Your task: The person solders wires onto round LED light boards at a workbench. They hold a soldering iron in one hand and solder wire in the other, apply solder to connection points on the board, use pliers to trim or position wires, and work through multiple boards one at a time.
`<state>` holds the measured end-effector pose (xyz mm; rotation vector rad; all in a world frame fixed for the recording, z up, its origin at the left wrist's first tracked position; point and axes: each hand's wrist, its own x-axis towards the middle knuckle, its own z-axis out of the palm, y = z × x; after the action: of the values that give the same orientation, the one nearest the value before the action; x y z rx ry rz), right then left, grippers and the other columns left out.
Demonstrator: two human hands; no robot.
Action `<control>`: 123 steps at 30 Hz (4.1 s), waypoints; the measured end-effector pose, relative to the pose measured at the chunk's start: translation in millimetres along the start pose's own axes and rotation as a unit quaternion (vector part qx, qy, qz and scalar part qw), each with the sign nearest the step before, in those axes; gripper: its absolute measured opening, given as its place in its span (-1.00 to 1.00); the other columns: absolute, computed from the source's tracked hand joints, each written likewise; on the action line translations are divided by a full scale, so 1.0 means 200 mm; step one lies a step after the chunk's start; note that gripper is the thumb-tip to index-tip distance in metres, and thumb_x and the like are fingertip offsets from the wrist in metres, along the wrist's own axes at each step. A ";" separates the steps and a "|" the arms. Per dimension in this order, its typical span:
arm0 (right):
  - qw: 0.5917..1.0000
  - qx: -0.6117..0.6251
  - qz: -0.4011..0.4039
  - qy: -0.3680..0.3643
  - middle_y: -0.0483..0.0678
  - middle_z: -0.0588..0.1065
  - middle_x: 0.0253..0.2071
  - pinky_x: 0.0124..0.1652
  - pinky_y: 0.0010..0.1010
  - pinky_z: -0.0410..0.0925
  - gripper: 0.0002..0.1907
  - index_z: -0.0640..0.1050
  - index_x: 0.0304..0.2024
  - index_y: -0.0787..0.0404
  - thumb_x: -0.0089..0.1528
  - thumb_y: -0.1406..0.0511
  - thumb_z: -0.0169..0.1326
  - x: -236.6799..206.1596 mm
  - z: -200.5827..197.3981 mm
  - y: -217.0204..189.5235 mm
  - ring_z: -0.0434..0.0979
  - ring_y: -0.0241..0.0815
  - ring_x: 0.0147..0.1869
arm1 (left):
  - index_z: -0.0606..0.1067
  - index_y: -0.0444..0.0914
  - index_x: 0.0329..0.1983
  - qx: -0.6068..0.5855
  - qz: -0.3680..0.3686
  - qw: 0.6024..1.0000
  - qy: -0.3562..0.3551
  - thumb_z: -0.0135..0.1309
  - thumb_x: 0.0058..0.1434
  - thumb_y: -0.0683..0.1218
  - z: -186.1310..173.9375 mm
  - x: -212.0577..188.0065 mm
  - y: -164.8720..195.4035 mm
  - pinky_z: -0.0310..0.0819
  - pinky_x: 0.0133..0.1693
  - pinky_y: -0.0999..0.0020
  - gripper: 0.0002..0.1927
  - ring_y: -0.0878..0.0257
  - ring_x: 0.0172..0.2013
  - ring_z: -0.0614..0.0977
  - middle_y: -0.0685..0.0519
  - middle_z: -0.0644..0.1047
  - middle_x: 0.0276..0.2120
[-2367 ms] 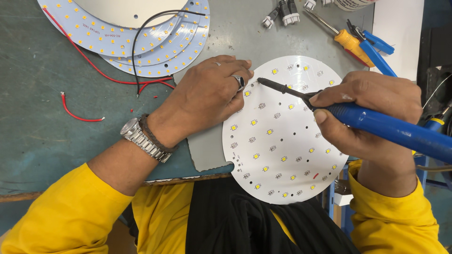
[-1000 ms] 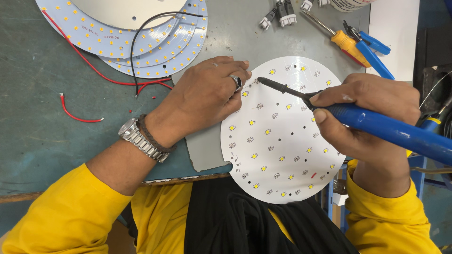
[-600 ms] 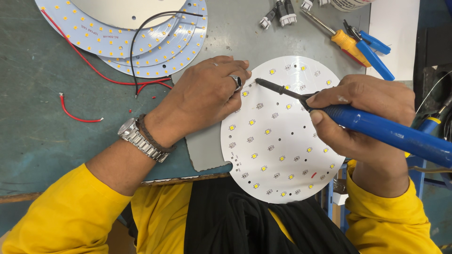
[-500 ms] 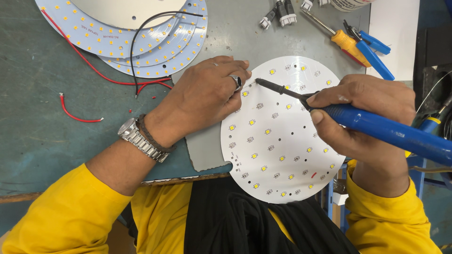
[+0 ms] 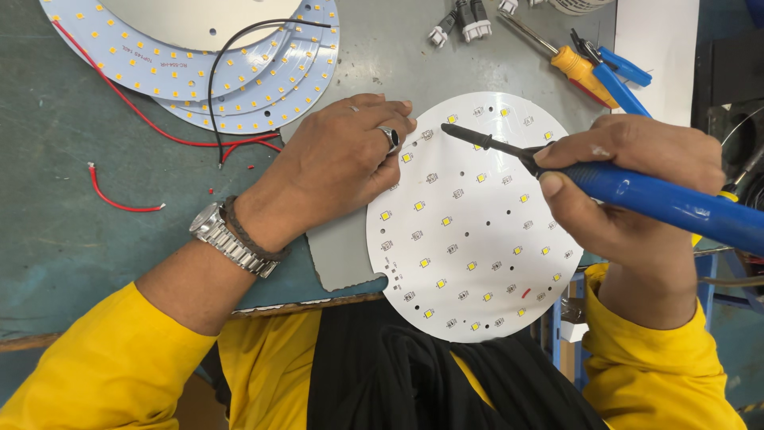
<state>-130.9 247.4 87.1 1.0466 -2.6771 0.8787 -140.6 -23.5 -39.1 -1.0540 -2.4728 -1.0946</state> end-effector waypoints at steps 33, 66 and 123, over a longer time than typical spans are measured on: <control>0.782 -0.090 0.123 0.605 -0.14 0.40 -0.19 -0.43 -0.48 0.33 -0.85 0.57 -0.10 0.24 0.48 0.31 0.27 -1.03 -0.87 1.41 0.37 -0.33 -0.30 | 0.56 -0.29 -0.33 0.024 -0.086 0.996 -0.014 0.24 0.12 -0.18 0.05 -0.09 0.02 0.56 0.11 0.23 -0.90 0.12 0.09 0.68 -0.01 0.66 -0.05; 0.958 -0.129 0.220 -0.129 0.17 0.31 0.37 0.09 -0.11 0.35 -0.12 0.31 0.39 0.23 0.09 0.08 0.31 -0.06 -0.20 0.65 0.31 0.18 0.37 | 0.59 -0.27 -0.14 0.016 -0.024 1.000 0.005 0.21 0.09 -0.19 -0.04 0.01 0.04 0.55 -0.03 0.19 -0.75 0.03 0.00 0.65 -0.04 0.64 -0.03; 0.797 -0.487 -0.288 -0.211 -0.29 0.51 -0.30 -0.10 -0.27 0.21 -0.59 0.67 0.08 -0.19 0.21 -0.04 0.16 0.31 0.09 -0.01 0.43 -0.23 -0.11 | 0.60 -0.28 -0.23 0.038 -0.009 0.998 0.049 0.26 0.15 -0.16 -0.03 -0.01 0.01 0.57 -0.09 0.18 -0.85 0.01 -0.09 0.67 0.01 0.65 -0.14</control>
<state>-173.1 199.9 93.0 1.6398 -2.2343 -0.8560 -138.2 -27.5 -35.0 -0.9361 -2.4308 -1.0241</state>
